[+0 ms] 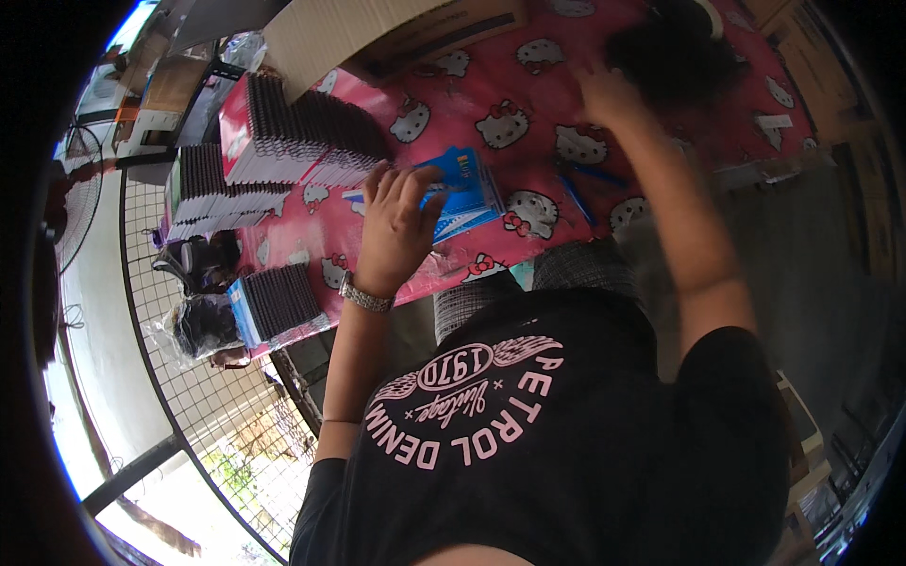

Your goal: The person stacks blue notebooks and places them next to other stacks of green and pink notebooks on a table. They handle individual notebooks by hand, aligning them and moving them between different piles.

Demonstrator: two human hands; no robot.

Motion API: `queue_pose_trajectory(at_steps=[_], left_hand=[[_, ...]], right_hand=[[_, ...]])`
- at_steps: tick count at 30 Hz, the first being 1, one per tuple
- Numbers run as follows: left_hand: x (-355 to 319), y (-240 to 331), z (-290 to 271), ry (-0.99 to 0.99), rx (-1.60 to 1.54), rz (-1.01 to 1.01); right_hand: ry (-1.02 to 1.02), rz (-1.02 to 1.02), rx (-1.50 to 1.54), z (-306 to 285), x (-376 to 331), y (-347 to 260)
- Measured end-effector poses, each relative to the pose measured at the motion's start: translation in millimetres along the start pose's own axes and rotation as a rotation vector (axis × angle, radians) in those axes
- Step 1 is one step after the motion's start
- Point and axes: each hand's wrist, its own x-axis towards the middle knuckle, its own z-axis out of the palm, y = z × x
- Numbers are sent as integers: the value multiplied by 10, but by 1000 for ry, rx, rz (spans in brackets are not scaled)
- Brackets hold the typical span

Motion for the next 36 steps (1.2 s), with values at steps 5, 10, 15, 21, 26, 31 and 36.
queue_pose_trajectory(at_steps=[5,10,15,21,26,31,36], left_hand=[[-158,-164,2,-60,-72,-36],[-103,-151,24,-39,-99,-33],[-170,-236,47,-107,-54,-4],[-333,-182,110,48,168,-311],[-196,-199,99,88,26,-187],[-184,-252,95,109,-45,-194],[-268,-354,45,138,-86,-218]], right_hand=[[3,-223,277,-348,182,-171],[311,-165,407,53,-38,-247],[130,-58,255,102,-219,-292],[-527,-477,1603,-709,-142,-902],[-633,-595,1041,-994,-111,-1079],[-637,-567,1261,-911,-94,-1103],[-614,-651,1089,-982,-58,-1167]])
